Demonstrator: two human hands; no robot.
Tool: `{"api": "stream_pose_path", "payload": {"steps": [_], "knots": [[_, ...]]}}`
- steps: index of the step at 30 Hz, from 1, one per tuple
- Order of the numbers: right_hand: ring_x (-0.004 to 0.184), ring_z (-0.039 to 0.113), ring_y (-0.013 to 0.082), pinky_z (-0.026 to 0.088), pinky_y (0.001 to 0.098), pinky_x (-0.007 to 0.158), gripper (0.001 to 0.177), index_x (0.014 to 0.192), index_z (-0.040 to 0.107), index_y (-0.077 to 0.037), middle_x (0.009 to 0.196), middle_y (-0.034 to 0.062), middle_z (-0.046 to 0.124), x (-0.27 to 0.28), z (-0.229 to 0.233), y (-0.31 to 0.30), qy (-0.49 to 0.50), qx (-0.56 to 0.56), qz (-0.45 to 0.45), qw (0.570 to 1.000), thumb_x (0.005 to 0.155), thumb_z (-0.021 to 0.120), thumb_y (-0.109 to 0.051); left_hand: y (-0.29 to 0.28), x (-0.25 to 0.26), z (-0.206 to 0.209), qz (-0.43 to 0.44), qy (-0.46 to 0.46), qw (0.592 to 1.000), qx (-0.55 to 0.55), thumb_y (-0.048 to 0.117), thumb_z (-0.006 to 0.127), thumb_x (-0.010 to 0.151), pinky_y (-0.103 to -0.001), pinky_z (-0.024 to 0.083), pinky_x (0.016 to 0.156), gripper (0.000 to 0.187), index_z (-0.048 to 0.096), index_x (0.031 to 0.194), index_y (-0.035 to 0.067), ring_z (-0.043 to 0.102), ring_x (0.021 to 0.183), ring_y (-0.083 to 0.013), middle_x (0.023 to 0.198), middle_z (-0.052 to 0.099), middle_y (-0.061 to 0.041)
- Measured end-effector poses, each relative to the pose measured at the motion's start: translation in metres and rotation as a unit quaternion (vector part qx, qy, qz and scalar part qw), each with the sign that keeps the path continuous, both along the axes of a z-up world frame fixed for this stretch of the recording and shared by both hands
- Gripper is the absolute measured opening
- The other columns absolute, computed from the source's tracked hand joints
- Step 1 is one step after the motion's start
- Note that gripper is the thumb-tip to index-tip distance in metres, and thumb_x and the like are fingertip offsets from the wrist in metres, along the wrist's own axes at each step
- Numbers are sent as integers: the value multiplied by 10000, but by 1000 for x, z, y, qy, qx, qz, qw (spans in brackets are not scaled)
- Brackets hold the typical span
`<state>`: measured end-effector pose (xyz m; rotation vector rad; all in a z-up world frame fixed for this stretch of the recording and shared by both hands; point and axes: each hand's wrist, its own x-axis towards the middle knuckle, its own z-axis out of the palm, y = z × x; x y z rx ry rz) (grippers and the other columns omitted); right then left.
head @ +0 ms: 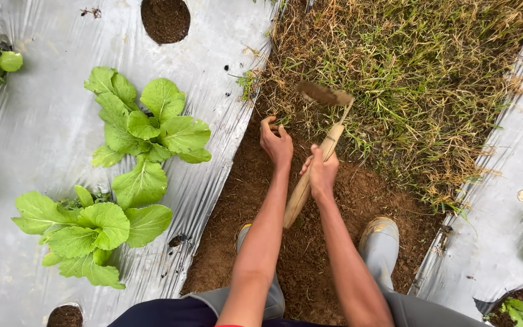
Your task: The person walks between rows of young leafy vegetables planted in plastic mulch and uses a hand hoe to scrape and remove weeds from the soil path. They repeatedly pull up clumps of grass and weeds by hand and toss them aside while continuing to hoe the ground.
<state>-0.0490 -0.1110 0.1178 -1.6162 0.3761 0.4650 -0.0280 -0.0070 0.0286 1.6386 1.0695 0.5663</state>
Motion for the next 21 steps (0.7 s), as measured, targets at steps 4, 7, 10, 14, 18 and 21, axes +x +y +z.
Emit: {"api": "stream_pose_path", "payload": {"steps": [4,7,10,14,18,21], "knots": [[511,603,106,557,250,487,164,1071,506,-77,631,0,577,5,-16,9,-12,1,-25,1000,1030,538,-233,1,1,-10,27,-2,999,-17,38,602,922,-455,565,692,232,541,1143,76,691,806,-336,916,646,-154],[499,589,123,552,258,460,190,1104,534,-51,626,16,591,-4,-40,3,82,-48,60,994,1025,531,-223,0,7,-8,49,1,998,-26,82,600,911,-438,561,681,273,500,1163,113,688,787,-288,930,645,-127],[487,593,121,549,261,454,149,1061,543,-71,610,4,584,-6,-21,0,76,-15,41,996,1008,552,-211,1,9,0,66,3,996,-56,195,639,914,-424,545,682,375,444,1227,123,657,788,-247,956,595,-116],[496,601,119,545,250,463,116,1041,537,-86,627,12,591,-1,-22,3,9,-14,6,1000,1022,548,-200,-1,6,-5,41,15,998,-53,129,564,984,-452,559,720,278,477,1237,54,662,854,-308,984,573,-149],[456,599,153,536,308,449,153,977,546,-54,571,52,591,-22,-63,-3,65,-64,32,995,944,569,-202,-3,8,23,41,24,998,-43,43,444,1046,-490,548,764,183,496,1221,27,636,909,-352,1023,556,-173],[469,604,138,533,266,440,136,1029,556,-73,600,31,605,-18,-47,-3,77,-71,37,994,983,564,-201,-4,15,20,28,59,996,-57,303,575,1026,-436,558,747,358,490,1248,36,635,931,-271,1014,552,-122]]}}
